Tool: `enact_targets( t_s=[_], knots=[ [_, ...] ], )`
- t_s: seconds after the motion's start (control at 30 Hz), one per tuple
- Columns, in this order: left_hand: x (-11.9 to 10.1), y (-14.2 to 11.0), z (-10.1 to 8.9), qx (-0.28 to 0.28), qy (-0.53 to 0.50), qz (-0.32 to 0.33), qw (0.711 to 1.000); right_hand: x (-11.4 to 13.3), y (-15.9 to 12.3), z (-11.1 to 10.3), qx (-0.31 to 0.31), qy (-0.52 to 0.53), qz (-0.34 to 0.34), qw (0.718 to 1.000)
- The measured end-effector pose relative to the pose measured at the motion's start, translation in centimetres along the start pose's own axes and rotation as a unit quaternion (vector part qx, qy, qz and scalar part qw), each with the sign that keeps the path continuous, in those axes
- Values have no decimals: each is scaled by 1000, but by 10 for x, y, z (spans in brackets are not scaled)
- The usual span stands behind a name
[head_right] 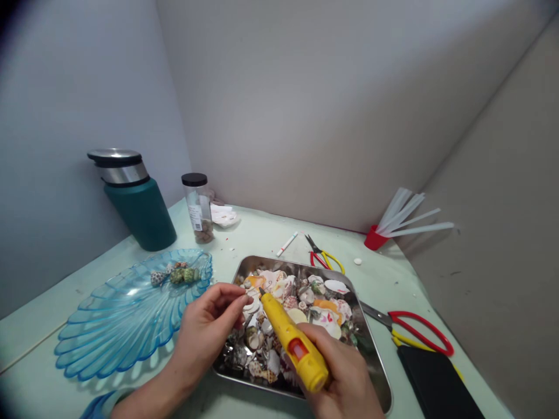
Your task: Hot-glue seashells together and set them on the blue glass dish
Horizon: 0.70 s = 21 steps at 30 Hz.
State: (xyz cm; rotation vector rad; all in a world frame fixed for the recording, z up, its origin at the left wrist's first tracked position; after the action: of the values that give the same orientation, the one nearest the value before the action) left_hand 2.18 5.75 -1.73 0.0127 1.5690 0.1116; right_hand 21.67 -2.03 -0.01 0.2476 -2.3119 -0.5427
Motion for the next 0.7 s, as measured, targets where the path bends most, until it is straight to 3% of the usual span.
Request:
enact_targets(
  t_s=[0.33,0.7],
  knots=[
    [-3,-3,1,24,0,-8,1000,2,0,-3,-23,-2,14,1000],
    [-5,-2,1,21,24,-1,999,7,-2,-3,-13,-10,-45,999]
  ],
)
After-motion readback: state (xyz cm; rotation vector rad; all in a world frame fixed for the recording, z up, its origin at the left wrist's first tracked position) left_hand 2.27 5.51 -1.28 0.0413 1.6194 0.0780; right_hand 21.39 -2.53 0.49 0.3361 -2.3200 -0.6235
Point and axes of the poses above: each hand's wrist, its own y-axis towards the middle knuckle, its own z-axis out of the palm, x = y × z, the point moved 4 cm from there along y, towards the middle knuckle, and after that the axes turned 4 degrees about -x, right-handed, at the moved point
